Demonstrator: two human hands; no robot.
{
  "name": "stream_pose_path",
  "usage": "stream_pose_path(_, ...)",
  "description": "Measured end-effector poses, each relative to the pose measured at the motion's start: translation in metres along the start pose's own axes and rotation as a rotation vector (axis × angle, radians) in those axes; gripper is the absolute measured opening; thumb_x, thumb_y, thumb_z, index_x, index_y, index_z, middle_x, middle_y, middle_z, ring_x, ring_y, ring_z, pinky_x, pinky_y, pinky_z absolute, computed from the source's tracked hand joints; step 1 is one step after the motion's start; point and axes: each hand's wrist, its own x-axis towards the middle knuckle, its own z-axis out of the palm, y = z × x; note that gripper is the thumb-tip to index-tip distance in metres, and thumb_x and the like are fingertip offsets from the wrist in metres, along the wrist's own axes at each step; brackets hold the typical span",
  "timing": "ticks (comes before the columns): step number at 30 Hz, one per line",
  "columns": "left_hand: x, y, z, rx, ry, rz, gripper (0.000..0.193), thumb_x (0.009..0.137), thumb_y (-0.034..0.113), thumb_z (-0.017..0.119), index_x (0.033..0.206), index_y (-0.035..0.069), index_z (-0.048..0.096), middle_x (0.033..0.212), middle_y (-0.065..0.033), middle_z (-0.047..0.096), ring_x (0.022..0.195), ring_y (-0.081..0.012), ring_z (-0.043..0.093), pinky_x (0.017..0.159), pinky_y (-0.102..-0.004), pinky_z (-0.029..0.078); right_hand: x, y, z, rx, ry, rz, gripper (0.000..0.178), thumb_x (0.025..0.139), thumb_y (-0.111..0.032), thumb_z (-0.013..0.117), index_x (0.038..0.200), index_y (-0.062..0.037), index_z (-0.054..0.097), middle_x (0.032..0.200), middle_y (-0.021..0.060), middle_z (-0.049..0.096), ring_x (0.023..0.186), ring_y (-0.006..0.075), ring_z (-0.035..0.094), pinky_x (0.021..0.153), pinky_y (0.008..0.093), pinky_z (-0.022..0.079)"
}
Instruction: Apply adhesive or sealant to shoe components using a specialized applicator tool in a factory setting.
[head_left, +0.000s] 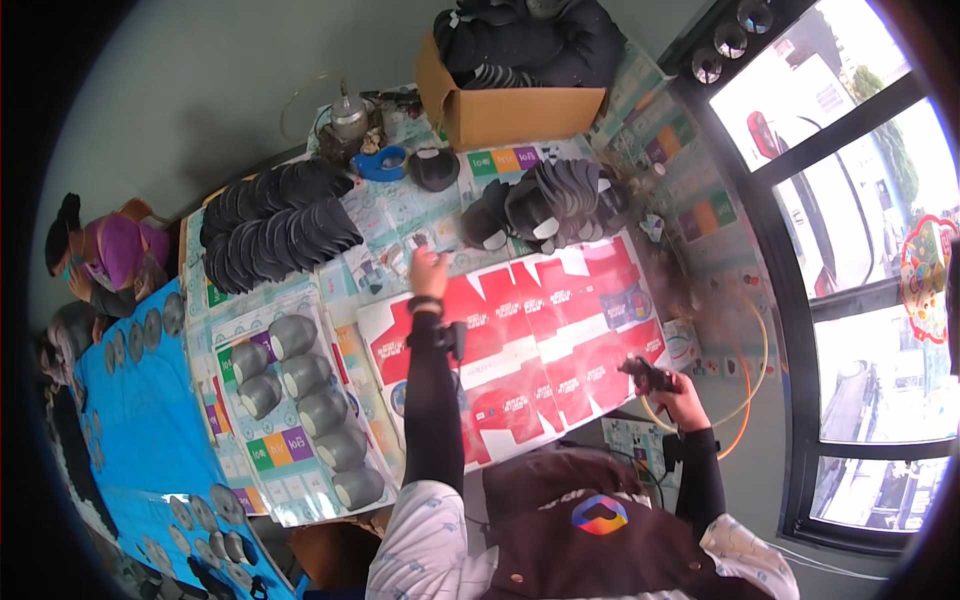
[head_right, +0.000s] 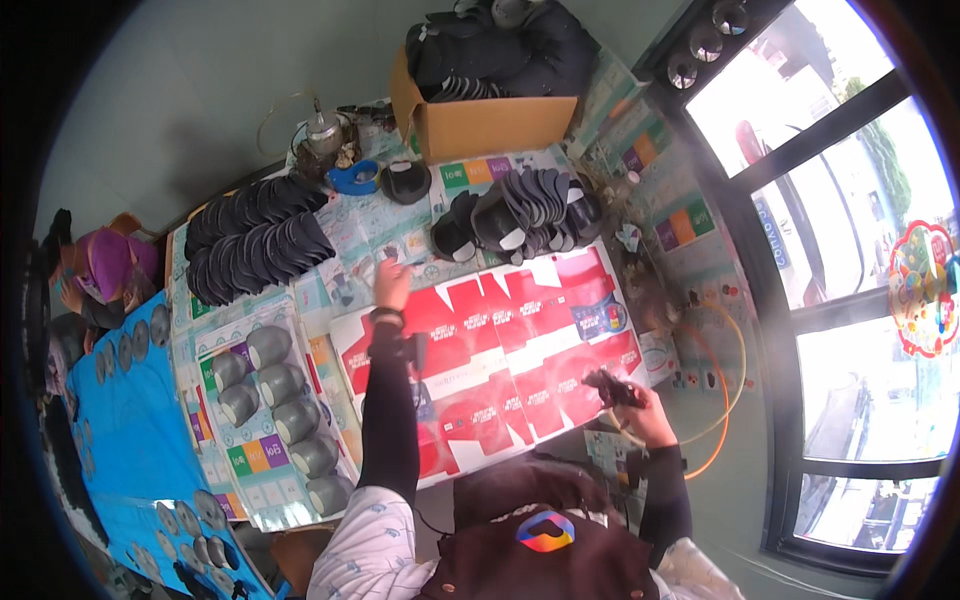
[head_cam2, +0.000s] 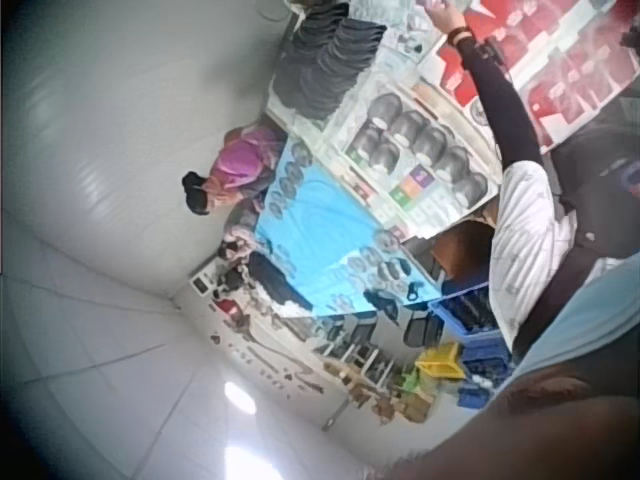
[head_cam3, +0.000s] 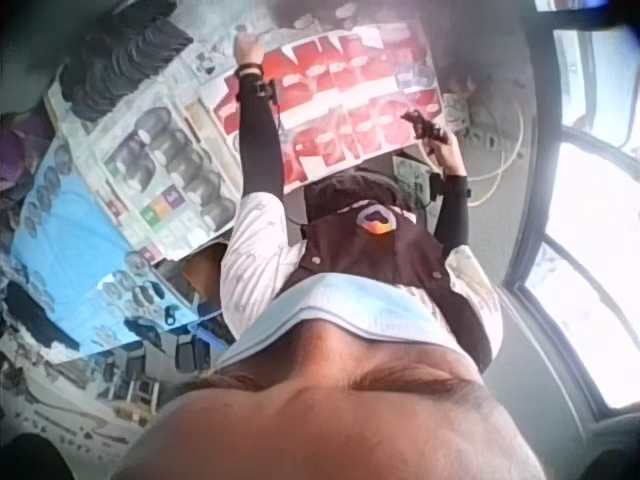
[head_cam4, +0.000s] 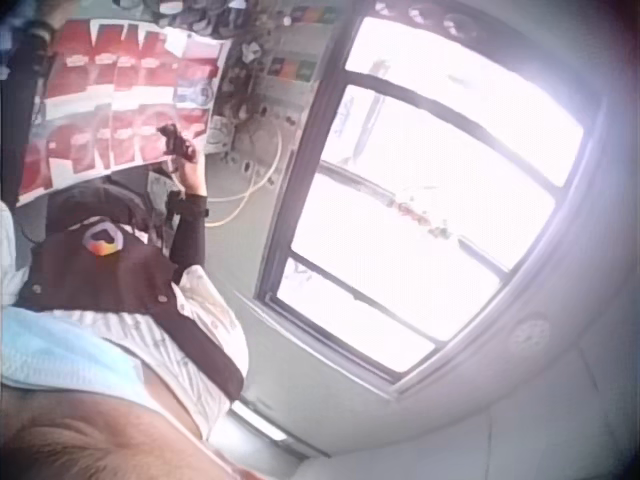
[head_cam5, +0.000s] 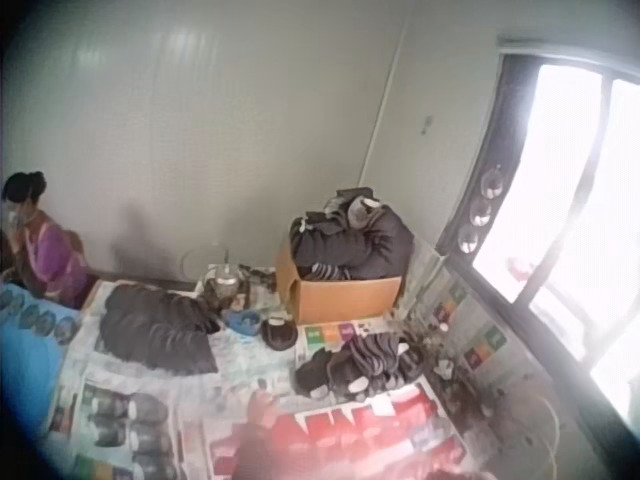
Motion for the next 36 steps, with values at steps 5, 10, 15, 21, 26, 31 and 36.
stream_pose_path(5, 0.041, 0.012, 0.106, 0.276, -0.082, -0.284, 0.075, 0.078, 0.037, 0.082, 0.13, -0.006, 0.05, 0.118, -0.0287, 0.069, 0.113, -0.0449, 0.066, 0.099, -0.0481, 0.052, -0.039, -0.002, -0.012, 0.027, 0.074, 0.075, 0.038, 0.075, 0.004, 0.06, 0.112, -0.0001, 0.066, 0.1, 0.008, 0.075, 0.087, 0.0134, 0.07, 0.059, 0.0241, 0.055)
stream_pose_path(10, 0.046, 0.021, 0.126, 0.495, 0.007, -0.344, 0.059, 0.078, 0.037, 0.079, 0.12, 0.0, 0.059, 0.114, -0.0242, 0.07, 0.111, -0.0441, 0.066, 0.098, -0.0476, 0.053, -0.069, 0.007, -0.022, -0.001, 0.129, 0.073, 0.036, 0.073, 0.005, 0.059, 0.108, -0.0004, 0.067, 0.099, 0.0084, 0.076, 0.084, 0.0124, 0.069, 0.06, 0.0242, 0.053)
stream_pose_path(15, -0.001, 0.034, 0.048, 0.231, 0.159, -0.07, 0.029, 0.085, 0.021, 0.076, 0.104, 0.004, 0.062, 0.097, -0.0204, 0.072, 0.096, -0.0431, 0.068, 0.084, -0.0506, 0.053, -0.066, 0.015, -0.04, 0.029, 0.109, 0.096, 0.039, 0.07, 0.006, 0.057, 0.106, -0.0006, 0.069, 0.096, 0.0056, 0.075, 0.08, 0.0101, 0.067, 0.059, 0.0232, 0.051)
stream_pose_path(21, -0.139, 0.145, 0.0, 0.629, -0.645, 0.456, 0.016, 0.082, 0.015, 0.075, 0.097, 0.008, 0.073, 0.095, -0.0126, 0.074, 0.085, -0.038, 0.07, 0.075, -0.0412, 0.056, -0.015, 0.046, -0.081, 0.054, -0.022, 0.042, 0.021, 0.084, 0.002, 0.064, 0.103, -0.0039, 0.07, 0.083, -0.0017, 0.069, 0.065, 0.0037, 0.056, 0.057, 0.022, 0.044)
stream_pose_path(26, -0.283, 0.101, 0.062, 0.989, -0.889, 0.608, 0.013, 0.082, 0.019, 0.065, 0.084, 0.019, 0.079, 0.102, -0.0031, 0.07, 0.12, -0.0269, 0.057, 0.118, -0.0635, 0.025, 0.059, 0.049, -0.076, 0.162, -0.202, -0.016, 0.042, 0.083, 0.006, 0.06, 0.124, 0.0004, 0.064, 0.093, 0.0049, 0.073, 0.071, 0.008, 0.061, 0.057, 0.0238, 0.048)
stream_pose_path(31, -0.355, 0.091, 0.066, 0.667, 0.018, 0.177, 0.055, 0.083, 0.025, 0.08, 0.129, 0.006, 0.059, 0.117, -0.0179, 0.065, 0.12, -0.0389, 0.057, 0.107, -0.0526, 0.043, 0.067, 0.055, -0.102, 0.107, -0.286, -0.018, 0.039, 0.08, 0.006, 0.058, 0.118, 0.0002, 0.064, 0.092, 0.0053, 0.073, 0.069, 0.0089, 0.061, 0.056, 0.0247, 0.048)
stream_pose_path(36, -0.393, 0.002, 0.041, 0.306, -0.089, -0.512, 0.049, 0.083, 0.039, 0.081, 0.104, -0.002, 0.065, 0.105, -0.0208, 0.073, 0.095, -0.04, 0.069, 0.085, -0.0476, 0.053, 0.059, 0.054, -0.107, 0.109, -0.387, -0.012, 0.037, 0.079, 0.005, 0.058, 0.115, 0.0014, 0.067, 0.09, 0.0036, 0.072, 0.065, 0.0079, 0.059, 0.055, 0.0242, 0.048)
